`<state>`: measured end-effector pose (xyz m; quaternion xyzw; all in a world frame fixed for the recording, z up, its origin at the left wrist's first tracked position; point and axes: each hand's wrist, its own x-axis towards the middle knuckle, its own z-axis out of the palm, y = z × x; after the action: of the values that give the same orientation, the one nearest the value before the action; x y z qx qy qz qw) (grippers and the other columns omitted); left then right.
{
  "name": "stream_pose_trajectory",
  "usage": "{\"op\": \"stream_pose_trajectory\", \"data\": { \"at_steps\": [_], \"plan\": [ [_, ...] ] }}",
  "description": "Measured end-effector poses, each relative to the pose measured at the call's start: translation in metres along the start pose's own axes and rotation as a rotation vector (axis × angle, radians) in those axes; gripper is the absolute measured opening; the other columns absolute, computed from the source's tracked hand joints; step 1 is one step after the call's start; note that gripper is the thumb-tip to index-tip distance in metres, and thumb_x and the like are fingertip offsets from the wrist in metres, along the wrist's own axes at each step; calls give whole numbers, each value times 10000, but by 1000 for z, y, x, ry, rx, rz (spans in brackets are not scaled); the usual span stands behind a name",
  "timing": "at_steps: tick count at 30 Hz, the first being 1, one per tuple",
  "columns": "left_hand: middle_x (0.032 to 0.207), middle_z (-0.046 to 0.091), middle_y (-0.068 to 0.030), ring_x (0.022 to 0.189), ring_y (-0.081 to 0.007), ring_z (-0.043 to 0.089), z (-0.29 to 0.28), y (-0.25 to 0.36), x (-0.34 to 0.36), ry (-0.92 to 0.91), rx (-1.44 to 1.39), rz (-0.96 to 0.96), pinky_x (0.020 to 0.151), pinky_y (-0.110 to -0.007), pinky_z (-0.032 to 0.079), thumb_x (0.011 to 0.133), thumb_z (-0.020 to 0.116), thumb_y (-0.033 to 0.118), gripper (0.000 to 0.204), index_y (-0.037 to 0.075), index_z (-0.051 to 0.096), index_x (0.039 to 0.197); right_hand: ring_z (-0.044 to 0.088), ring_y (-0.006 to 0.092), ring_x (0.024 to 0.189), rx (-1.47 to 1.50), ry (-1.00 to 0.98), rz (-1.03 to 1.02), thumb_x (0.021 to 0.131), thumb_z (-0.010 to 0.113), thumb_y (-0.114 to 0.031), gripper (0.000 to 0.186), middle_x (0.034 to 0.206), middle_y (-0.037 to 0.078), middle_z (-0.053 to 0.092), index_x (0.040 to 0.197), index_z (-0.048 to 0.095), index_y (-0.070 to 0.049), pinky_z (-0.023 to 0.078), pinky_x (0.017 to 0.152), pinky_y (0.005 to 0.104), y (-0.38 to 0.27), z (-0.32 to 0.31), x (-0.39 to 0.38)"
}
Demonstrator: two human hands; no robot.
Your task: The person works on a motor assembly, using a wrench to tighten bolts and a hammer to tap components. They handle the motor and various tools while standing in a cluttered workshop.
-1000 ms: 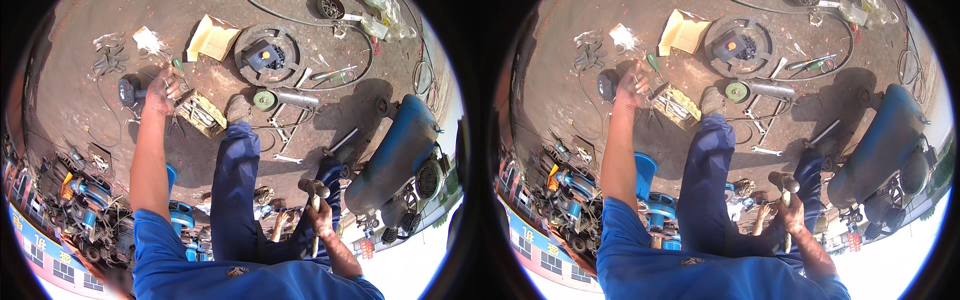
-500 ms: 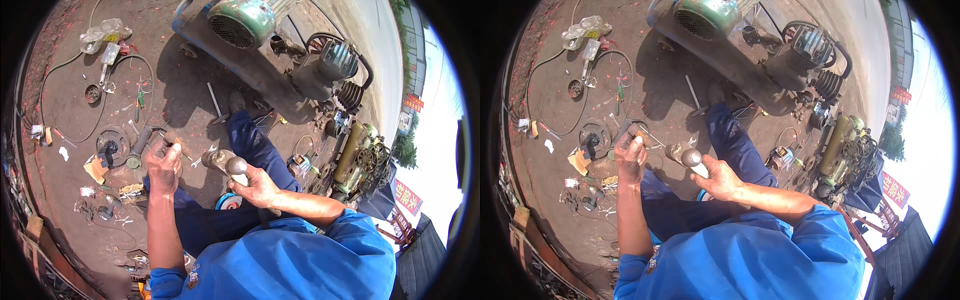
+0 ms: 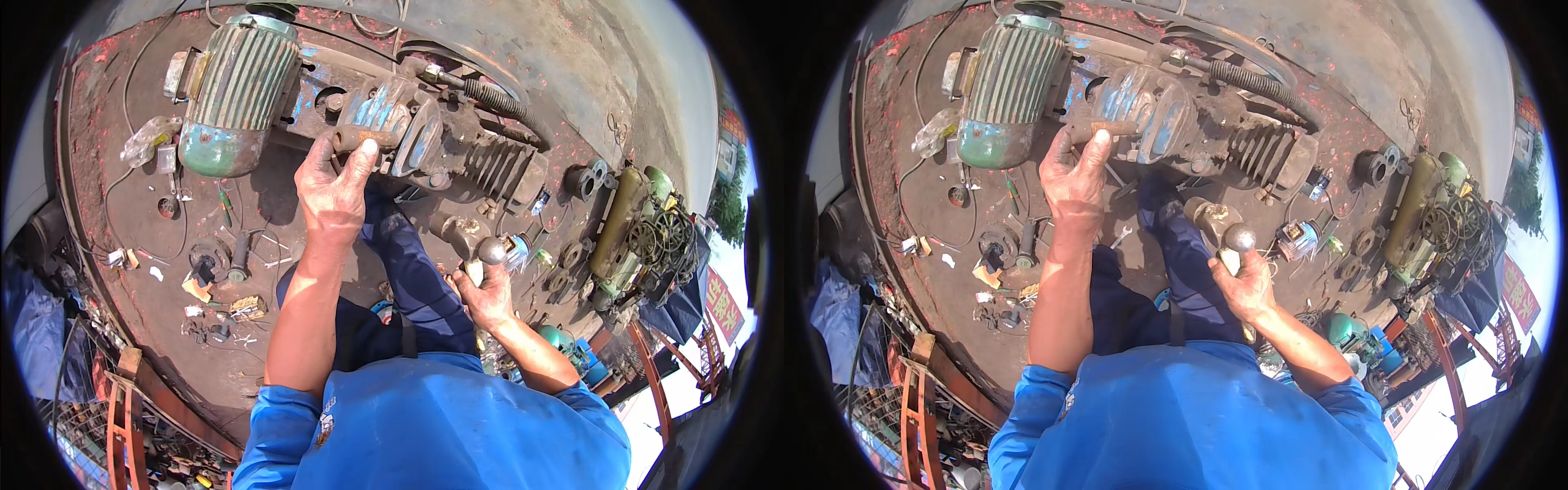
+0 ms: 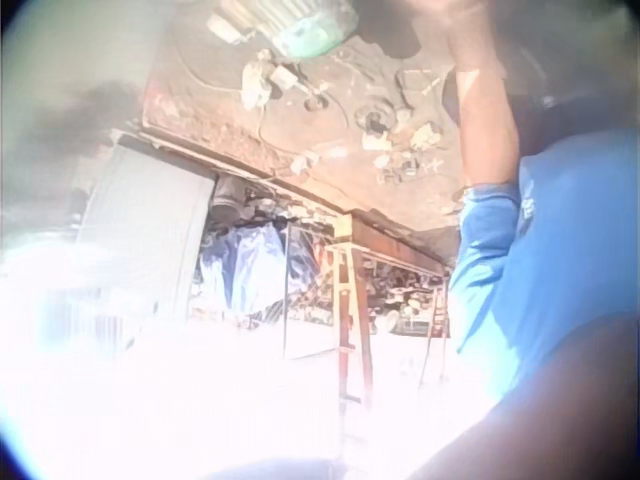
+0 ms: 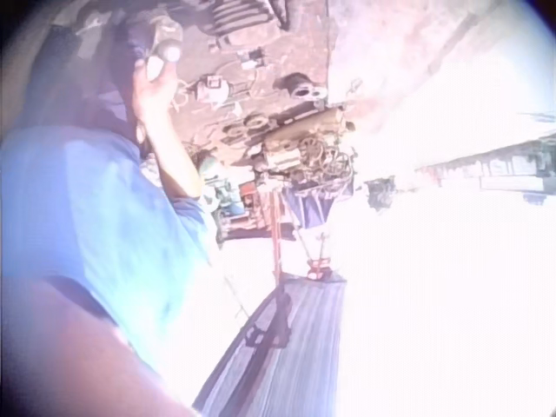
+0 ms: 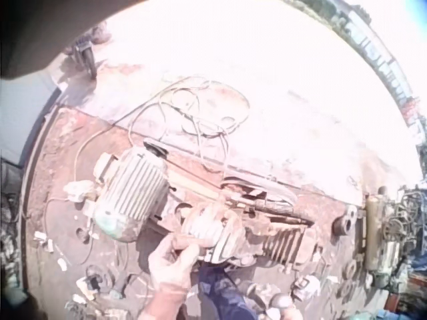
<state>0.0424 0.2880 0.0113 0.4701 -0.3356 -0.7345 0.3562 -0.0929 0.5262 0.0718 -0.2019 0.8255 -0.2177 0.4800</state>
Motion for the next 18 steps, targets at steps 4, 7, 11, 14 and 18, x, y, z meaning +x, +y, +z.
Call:
{"op": "stream_pose_trajectory", "data": {
  "at_steps": [4,7,11,14,18],
  "plan": [
    [946,644,-69,881,-134,591,25,-3,40,-26,264,127,801,-279,488,860,766,79,224,-33,699,1043,632,131,853,-24,-45,81,868,741,-117,305,919,55,701,1144,633,-43,519,781,325,-12,-25,-1],
    [942,656,-47,853,-103,594,25,-2,56,-84,393,164,756,-261,495,857,785,121,256,-43,700,1034,641,123,883,-14,-51,79,883,729,-99,277,951,45,710,1135,637,-29,523,801,314,-32,-33,-3],
    [900,662,-153,872,-261,635,21,-1,63,-135,335,110,815,-358,500,807,777,127,277,-24,723,1033,550,75,565,112,52,12,907,714,-129,131,692,-9,599,937,637,-27,443,500,256,-72,-34,-8],
    [880,667,-184,872,-324,644,17,-9,67,-149,418,186,822,-398,503,787,779,189,285,10,745,1007,544,67,570,63,48,91,919,705,-116,157,717,-14,601,1016,619,-28,438,500,239,-87,-38,-12],
    [959,693,-146,929,-262,648,7,-11,74,-223,648,319,868,-387,502,813,776,181,269,1,741,1010,539,60,613,-48,61,21,918,739,-172,312,786,4,624,1142,600,-6,440,514,239,-136,-40,-4]
  ]
}}
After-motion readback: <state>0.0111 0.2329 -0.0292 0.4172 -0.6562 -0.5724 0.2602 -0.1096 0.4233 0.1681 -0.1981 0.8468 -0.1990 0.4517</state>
